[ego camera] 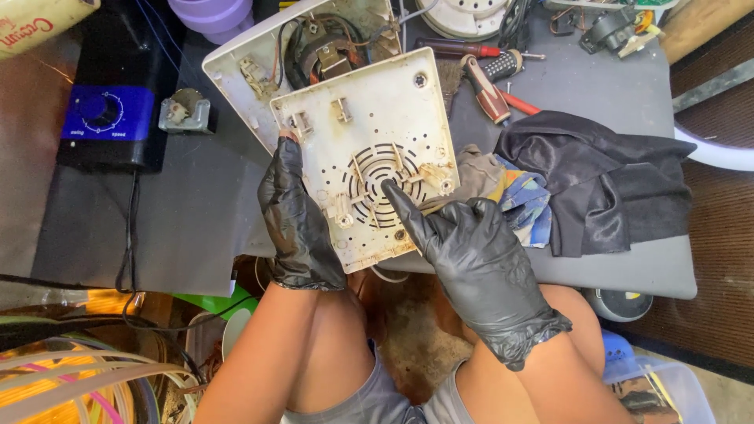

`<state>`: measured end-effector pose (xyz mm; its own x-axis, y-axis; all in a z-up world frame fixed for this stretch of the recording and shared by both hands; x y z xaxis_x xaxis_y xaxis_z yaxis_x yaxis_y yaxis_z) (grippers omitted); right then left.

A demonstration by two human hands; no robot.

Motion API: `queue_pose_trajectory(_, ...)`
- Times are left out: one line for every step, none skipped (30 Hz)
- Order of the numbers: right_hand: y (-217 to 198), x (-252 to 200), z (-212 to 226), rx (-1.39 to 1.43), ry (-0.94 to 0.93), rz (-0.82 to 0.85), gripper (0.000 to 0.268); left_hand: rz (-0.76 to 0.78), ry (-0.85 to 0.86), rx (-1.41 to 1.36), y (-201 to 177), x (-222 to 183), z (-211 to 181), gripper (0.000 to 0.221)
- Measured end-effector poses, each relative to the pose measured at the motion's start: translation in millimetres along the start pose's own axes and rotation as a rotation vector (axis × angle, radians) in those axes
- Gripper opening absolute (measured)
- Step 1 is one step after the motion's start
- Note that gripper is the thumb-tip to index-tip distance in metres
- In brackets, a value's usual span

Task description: Polishing and cleaning the plastic outer casing of an electronic device using an abrasive pad.

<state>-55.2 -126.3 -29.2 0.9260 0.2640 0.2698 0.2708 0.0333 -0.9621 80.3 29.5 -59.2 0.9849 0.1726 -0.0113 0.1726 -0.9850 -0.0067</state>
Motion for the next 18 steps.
queue_pose_trajectory(1.0, -2.8, 1.0, -0.032, 0.005, 0.009, 0.090, -0.077, -0.137, -0.085, -6.0, 5.5, 19.0, 0.049)
queue_pose_trajectory(1.8, -5.6, 2.0, -0.064, 0.009, 0.018, 0.097, -0.155, -0.273, -0.170, -11.1, 9.0, 38.1, 0.054)
queue_pose_trajectory(-3.3, -3.1, 1.0, -0.064, 0.008, 0.015, 0.097, -0.156, -0.270, -0.171, -10.1, 4.1, 20.7, 0.054)
queue_pose_trajectory(-12.1, -0.9, 1.0, 0.067, -0.009, -0.031, 0.092, -0.064, -0.379, -0.316, 1.2, -3.0, 11.2, 0.058)
queue_pose_trajectory(-21.0, 0.2, 0.1, 0.196, -0.025, -0.077, 0.087, 0.031, -0.489, -0.460, 14.4, -12.3, 0.0, 0.062)
queue_pose_trajectory(-20.1, 0.8, 0.7, 0.195, -0.024, -0.080, 0.087, 0.033, -0.486, -0.461, 14.8, -10.2, -1.3, 0.062)
queue_pose_trajectory(-21.9, -0.1, 2.3, 0.167, -0.031, -0.111, 0.084, 0.060, -0.546, -0.529, 19.2, -11.6, 1.2, 0.066)
queue_pose_trajectory(-23.9, -1.0, 4.0, 0.140, -0.038, -0.141, 0.081, 0.087, -0.606, -0.597, 23.7, -13.2, 3.0, 0.070)
queue_pose_trajectory(-24.0, 1.3, 4.5, 0.135, -0.039, -0.146, 0.081, 0.090, -0.600, -0.600, 23.2, -11.9, 5.4, 0.070)
queue_pose_trajectory(-23.4, 3.7, 7.6, 0.087, -0.068, -0.140, 0.079, 0.108, -0.627, -0.615, 24.5, -12.0, 9.0, 0.070)
queue_pose_trajectory(-22.7, 5.8, 12.5, 0.045, -0.098, -0.132, 0.077, 0.119, -0.657, -0.627, 23.2, -13.1, 12.8, 0.071)
queue_pose_trajectory(-22.8, 7.4, 14.9, 0.047, -0.100, -0.135, 0.077, 0.117, -0.653, -0.626, 21.7, -11.0, 12.6, 0.071)
queue_pose_trajectory(-21.1, 6.7, 20.7, -0.019, -0.138, -0.117, 0.075, 0.042, -0.624, -0.517, 13.3, -8.7, 15.0, 0.067)
queue_pose_trajectory(-19.1, 5.9, 26.0, -0.085, -0.176, -0.098, 0.074, -0.031, -0.593, -0.408, 5.2, -6.8, 16.3, 0.063)
queue_pose_trajectory(-19.0, 5.0, 25.2, -0.094, -0.169, -0.096, 0.074, -0.021, -0.595, -0.411, 8.2, -11.2, 13.0, 0.063)
queue_pose_trajectory(-20.4, 4.0, 25.5, -0.133, -0.171, -0.114, 0.073, 0.084, -0.602, -0.488, 19.5, -15.9, 7.4, 0.067)
queue_pose_trajectory(-20.9, 4.7, 27.4, -0.167, -0.181, -0.140, 0.073, 0.180, -0.599, -0.564, 26.8, -20.2, 0.1, 0.072)
queue_pose_trajectory(-19.7, 7.3, 23.9, -0.170, -0.183, -0.146, 0.073, 0.181, -0.592, -0.567, 28.5, -23.5, -5.8, 0.072)
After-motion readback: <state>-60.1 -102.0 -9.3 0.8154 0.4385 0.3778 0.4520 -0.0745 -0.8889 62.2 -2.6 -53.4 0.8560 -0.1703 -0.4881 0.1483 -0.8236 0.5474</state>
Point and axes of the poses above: each hand's wrist, its own x-axis towards the middle knuckle, its own y-axis out of the palm, z = x × y, the point moved 8 cm from there along x, towards the middle knuckle, and after that the axes turned 11 degrees about x, right-handed, at the moved point
